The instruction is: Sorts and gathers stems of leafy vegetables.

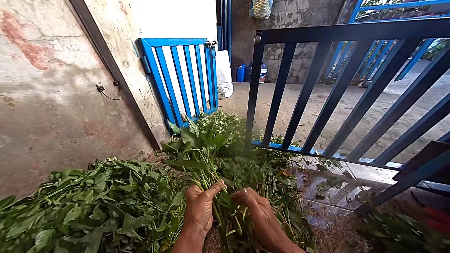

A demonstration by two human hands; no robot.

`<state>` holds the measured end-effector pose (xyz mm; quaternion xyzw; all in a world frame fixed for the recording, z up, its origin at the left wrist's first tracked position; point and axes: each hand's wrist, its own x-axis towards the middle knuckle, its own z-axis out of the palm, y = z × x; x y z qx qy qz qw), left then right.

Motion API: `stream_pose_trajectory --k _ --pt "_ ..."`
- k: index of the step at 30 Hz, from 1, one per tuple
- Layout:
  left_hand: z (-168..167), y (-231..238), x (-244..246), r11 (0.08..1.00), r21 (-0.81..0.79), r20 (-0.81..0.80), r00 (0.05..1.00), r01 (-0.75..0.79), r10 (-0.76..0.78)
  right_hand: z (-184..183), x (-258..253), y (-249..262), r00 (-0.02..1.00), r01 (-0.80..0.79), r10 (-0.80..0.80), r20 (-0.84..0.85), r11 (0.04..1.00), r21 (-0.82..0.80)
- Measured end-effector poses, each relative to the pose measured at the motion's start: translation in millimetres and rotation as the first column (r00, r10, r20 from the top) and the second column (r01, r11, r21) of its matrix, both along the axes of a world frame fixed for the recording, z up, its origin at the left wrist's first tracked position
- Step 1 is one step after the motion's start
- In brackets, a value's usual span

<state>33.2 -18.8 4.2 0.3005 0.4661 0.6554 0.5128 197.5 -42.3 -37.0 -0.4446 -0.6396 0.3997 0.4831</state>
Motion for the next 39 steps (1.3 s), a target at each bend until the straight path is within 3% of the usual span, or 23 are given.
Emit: stream_pose_trajectory --k 2,5,13,17,23,27,31,33,36,39 --pt "-1 -1 1 0.999 0.008 0.004 0.999 0.033 -0.033 2 1 4 1.0 -0.028 0.028 -0.005 0.998 -0.06" --pt "-2 -3 4 0.997 0.03 -0.008 0.997 0.076 -0.076 -2 3 9 0.988 -0.031 0.039 0.152 0.998 -0.054" --pt "-9 0 9 0.99 0.122 -0.099 0.993 0.07 -0.058 -21 9 6 0.971 0.031 -0.054 0.232 0.994 0.101" --pt "-15 -4 11 0.987 0.12 -0.151 0.985 0.104 -0.086 -30 11 6 0.974 0.077 -0.106 0.201 0.986 0.149" --pt "-23 -14 17 0.941 0.303 -0.182 0.979 0.148 -0.095 -44 13 8 0.981 0.149 -0.17 0.093 0.969 0.198" --pt "-43 -8 16 0.901 0.375 -0.058 0.976 0.217 -0.211 -47 13 6 0.98 0.176 -0.189 0.063 0.969 0.171" --pt "-47 -6 19 0.857 0.457 -0.219 0.964 0.237 -0.15 -48 13 3 0.983 0.175 -0.181 0.025 0.972 0.156" --pt "-50 -4 20 0.853 0.467 -0.223 0.964 0.234 -0.142 -44 12 0 0.982 0.183 -0.186 0.007 0.972 0.147" --pt "-41 -9 21 0.877 0.431 -0.181 0.972 0.213 -0.147 -53 13 2 0.98 0.197 -0.194 -0.032 0.959 0.204" --pt "-25 -8 23 0.971 0.178 -0.044 0.987 0.158 -0.152 -55 12 2 0.968 0.252 -0.229 -0.107 0.908 0.335"
